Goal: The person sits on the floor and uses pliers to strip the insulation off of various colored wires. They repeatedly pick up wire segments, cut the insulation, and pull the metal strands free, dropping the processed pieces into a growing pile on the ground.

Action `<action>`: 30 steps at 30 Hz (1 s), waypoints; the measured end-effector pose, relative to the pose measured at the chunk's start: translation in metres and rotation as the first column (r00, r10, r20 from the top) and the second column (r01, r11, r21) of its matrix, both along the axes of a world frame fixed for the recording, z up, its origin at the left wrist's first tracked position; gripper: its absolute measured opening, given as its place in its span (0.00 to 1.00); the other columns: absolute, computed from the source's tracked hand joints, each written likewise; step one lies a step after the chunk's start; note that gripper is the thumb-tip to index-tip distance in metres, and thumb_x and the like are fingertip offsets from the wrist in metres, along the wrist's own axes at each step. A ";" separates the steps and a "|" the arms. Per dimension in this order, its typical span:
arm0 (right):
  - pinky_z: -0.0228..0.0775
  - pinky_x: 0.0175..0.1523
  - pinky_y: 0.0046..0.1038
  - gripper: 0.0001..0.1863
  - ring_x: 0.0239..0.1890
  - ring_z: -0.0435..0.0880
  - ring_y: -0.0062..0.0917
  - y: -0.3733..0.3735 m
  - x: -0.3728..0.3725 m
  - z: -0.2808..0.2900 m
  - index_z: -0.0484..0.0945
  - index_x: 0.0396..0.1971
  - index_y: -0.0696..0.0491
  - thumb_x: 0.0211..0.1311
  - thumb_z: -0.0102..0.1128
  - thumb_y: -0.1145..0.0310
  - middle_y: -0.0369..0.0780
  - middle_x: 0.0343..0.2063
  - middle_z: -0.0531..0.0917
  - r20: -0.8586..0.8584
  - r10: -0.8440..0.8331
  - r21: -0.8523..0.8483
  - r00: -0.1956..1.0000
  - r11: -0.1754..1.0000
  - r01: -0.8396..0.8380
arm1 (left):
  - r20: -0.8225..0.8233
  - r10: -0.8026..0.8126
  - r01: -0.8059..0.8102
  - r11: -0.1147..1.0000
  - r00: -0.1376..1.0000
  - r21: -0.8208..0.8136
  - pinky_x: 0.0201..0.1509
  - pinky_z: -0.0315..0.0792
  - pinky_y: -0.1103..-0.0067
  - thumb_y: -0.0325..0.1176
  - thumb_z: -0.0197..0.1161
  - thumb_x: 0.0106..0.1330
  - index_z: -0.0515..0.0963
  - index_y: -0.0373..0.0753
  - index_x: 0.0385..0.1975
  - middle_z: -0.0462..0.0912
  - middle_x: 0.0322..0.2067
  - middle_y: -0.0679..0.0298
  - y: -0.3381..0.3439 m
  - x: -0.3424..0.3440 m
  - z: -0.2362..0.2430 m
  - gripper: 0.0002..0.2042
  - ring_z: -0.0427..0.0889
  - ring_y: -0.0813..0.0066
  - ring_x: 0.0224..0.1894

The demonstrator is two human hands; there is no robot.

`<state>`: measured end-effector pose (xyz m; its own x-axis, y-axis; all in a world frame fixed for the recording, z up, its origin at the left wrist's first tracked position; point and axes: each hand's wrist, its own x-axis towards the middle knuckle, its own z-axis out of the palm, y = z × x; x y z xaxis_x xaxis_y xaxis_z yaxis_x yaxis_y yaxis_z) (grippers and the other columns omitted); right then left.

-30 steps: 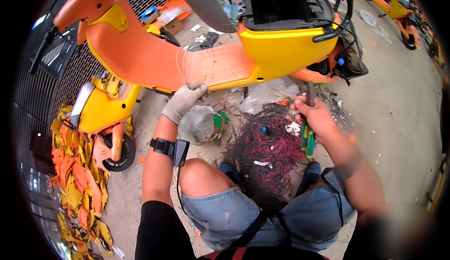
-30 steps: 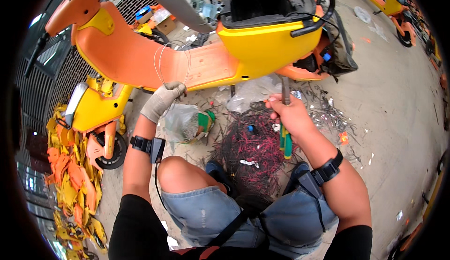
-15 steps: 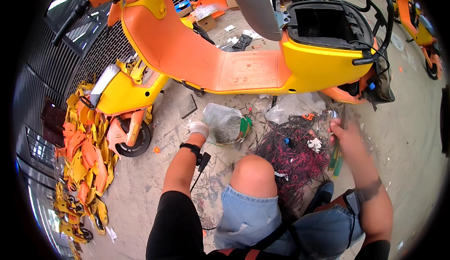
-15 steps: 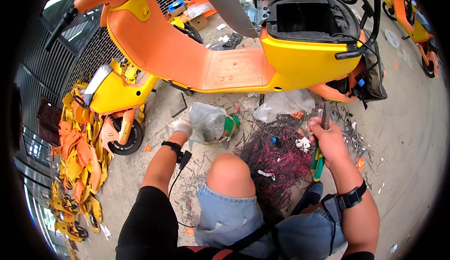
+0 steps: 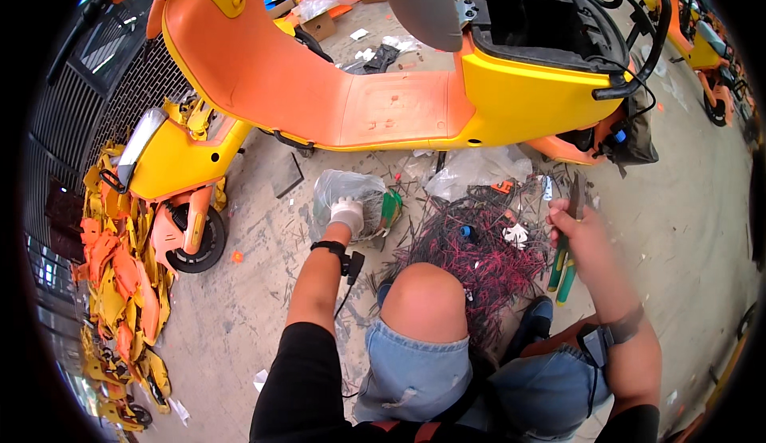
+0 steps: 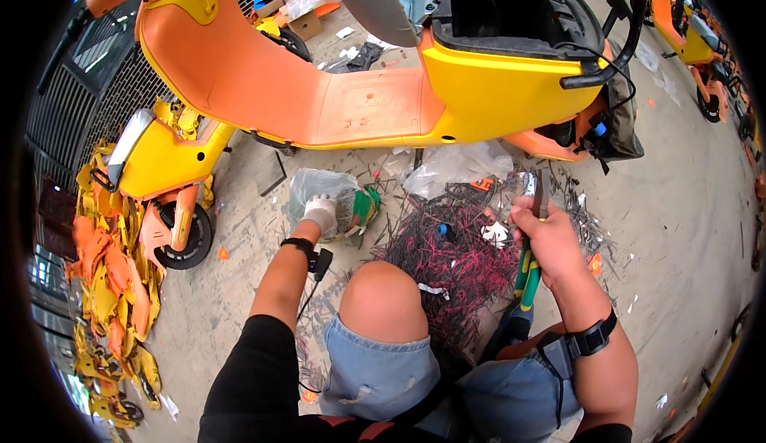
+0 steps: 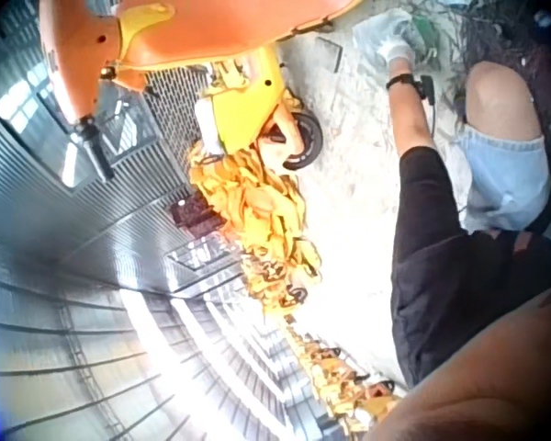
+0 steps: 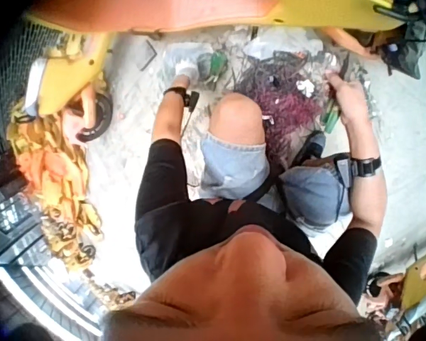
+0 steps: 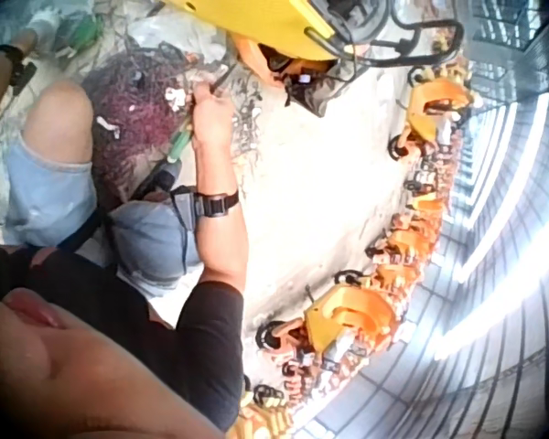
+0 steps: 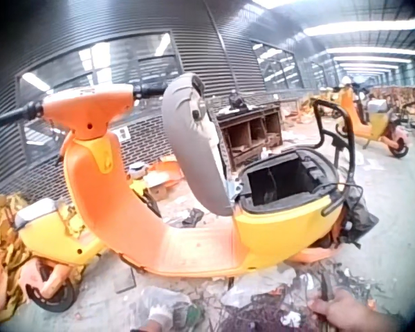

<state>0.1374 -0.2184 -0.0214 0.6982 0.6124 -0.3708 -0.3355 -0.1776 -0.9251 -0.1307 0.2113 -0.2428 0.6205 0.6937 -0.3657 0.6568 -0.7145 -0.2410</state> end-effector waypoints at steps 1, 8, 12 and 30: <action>0.70 0.32 0.20 0.14 0.26 0.75 0.16 0.001 0.001 0.001 0.75 0.47 0.61 0.65 0.60 0.72 0.36 0.31 0.81 0.008 0.007 0.004 1.000 1.000 -0.007 | 0.043 -0.033 0.036 0.997 0.999 -0.069 0.66 0.66 0.62 0.34 0.65 0.54 0.80 0.46 0.53 0.76 0.57 0.54 -0.007 0.003 0.011 0.22 0.70 0.53 0.65; 0.68 0.32 0.19 0.12 0.26 0.75 0.15 0.010 -0.007 0.007 0.75 0.46 0.61 0.64 0.60 0.73 0.37 0.31 0.82 -0.010 0.062 0.037 0.998 0.997 -0.062 | 0.644 0.333 0.188 0.776 0.689 -0.602 0.55 0.76 0.74 0.35 0.65 0.62 0.77 0.35 0.55 0.83 0.49 0.55 -0.027 -0.043 0.089 0.21 0.83 0.62 0.50; 0.69 0.32 0.20 0.12 0.27 0.75 0.15 0.001 -0.006 0.006 0.76 0.46 0.60 0.64 0.60 0.74 0.37 0.31 0.82 -0.008 0.064 0.069 0.998 0.996 -0.063 | 0.621 0.780 0.173 0.603 0.078 -0.779 0.35 0.76 0.80 0.34 0.60 0.69 0.79 0.33 0.48 0.83 0.33 0.63 -0.045 -0.077 0.116 0.13 0.81 0.76 0.29; 0.70 0.31 0.20 0.14 0.25 0.75 0.15 -0.005 -0.010 0.005 0.76 0.48 0.60 0.65 0.60 0.72 0.34 0.30 0.80 0.021 0.014 0.010 1.000 1.000 -0.015 | 0.382 0.875 0.240 0.456 -0.299 -0.857 0.29 0.73 0.81 0.37 0.62 0.68 0.80 0.39 0.44 0.74 0.25 0.73 -0.030 -0.106 0.092 0.11 0.74 0.81 0.26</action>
<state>0.1276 -0.2236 -0.0164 0.6969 0.6262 -0.3496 -0.3131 -0.1728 -0.9339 -0.2372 0.1811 -0.1506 0.3190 0.9192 -0.2307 -0.1453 0.2880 0.9465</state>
